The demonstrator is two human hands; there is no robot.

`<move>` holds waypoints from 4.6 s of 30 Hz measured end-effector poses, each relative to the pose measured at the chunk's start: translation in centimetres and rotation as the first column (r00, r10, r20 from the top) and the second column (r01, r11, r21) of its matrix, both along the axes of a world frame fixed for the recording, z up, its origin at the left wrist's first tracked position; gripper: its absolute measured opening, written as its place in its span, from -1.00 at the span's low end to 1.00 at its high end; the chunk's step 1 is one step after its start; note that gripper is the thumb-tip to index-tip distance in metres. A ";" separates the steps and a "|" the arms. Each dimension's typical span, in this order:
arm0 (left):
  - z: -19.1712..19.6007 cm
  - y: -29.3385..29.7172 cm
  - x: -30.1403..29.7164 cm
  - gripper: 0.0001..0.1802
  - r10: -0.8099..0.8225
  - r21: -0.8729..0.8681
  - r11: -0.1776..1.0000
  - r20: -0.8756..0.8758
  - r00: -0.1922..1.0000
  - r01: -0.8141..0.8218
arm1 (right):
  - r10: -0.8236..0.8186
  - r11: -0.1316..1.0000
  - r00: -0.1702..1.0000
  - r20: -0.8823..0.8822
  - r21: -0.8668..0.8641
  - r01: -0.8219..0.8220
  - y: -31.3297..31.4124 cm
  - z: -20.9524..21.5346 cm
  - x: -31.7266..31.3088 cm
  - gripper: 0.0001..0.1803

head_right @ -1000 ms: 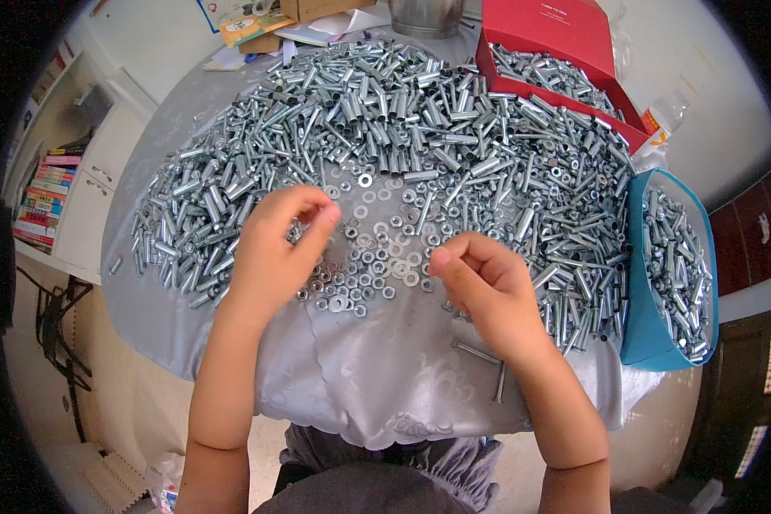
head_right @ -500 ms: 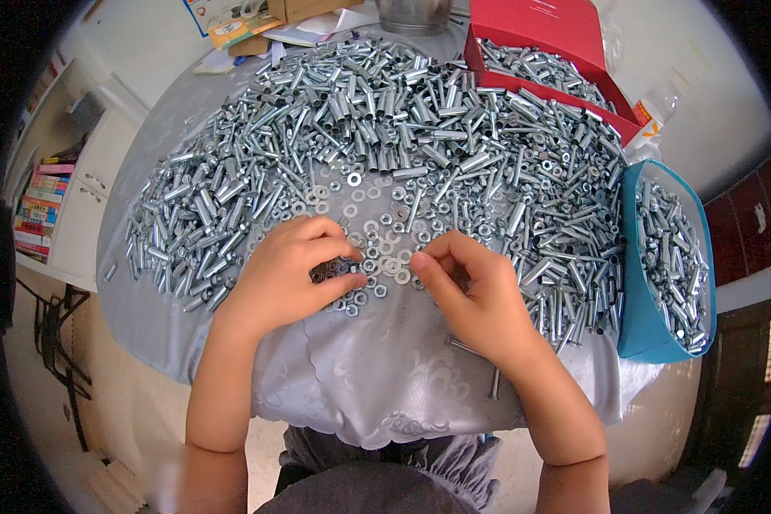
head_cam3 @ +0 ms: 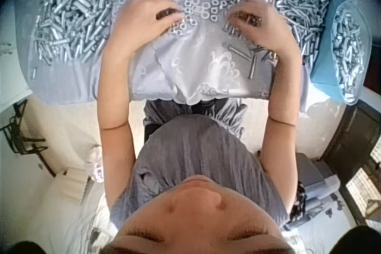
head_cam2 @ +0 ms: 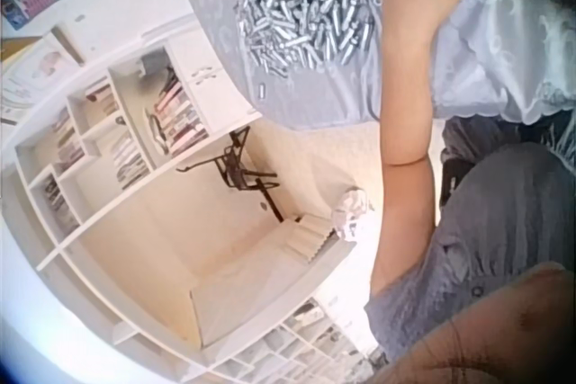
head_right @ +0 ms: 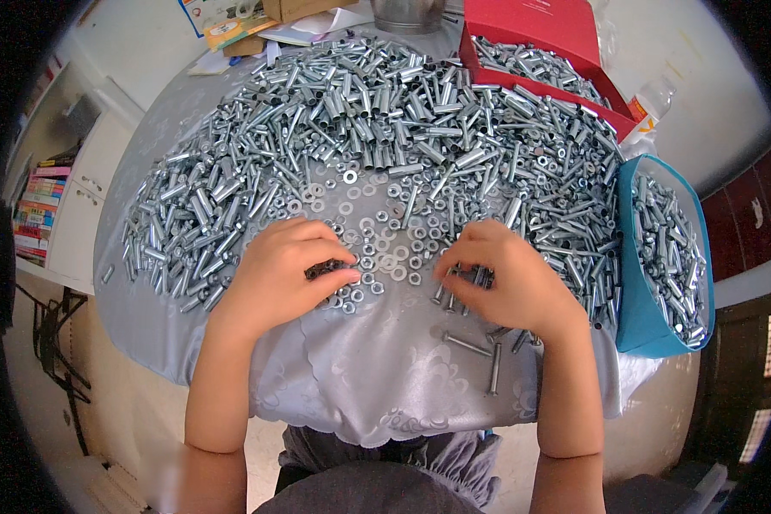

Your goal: The person repeatedly picks up metal bolts and washers from a large pile on a table. They thread the washers onto the bolts by hand and place the assembled units into a blue container on the right side of the table. The task involves continuous manual sorting and assembly of hardware components.

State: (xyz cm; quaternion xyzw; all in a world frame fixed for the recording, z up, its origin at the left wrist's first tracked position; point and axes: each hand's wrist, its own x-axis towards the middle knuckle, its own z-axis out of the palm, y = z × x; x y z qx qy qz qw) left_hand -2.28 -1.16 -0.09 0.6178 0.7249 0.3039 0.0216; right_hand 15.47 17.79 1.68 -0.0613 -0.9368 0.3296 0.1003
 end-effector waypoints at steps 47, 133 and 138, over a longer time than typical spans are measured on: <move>0.1 0.8 0.1 -0.90 0.019 0.178 0.984 -0.047 0.999 -0.010 | -0.430 0.719 0.883 -0.186 -0.662 0.211 -0.7 -0.8 -0.7 -0.84; 0.7 2.8 4.1 -0.70 -0.151 0.146 0.987 0.987 0.056 0.072 | -0.346 0.928 0.823 -0.451 -0.035 0.371 -3.6 0.3 -0.2 -0.73; 1.3 2.8 3.8 -0.77 -0.104 0.100 0.984 0.994 0.023 0.144 | -0.429 0.656 0.881 -0.200 -0.739 0.152 -3.0 -0.6 -0.1 -0.72</move>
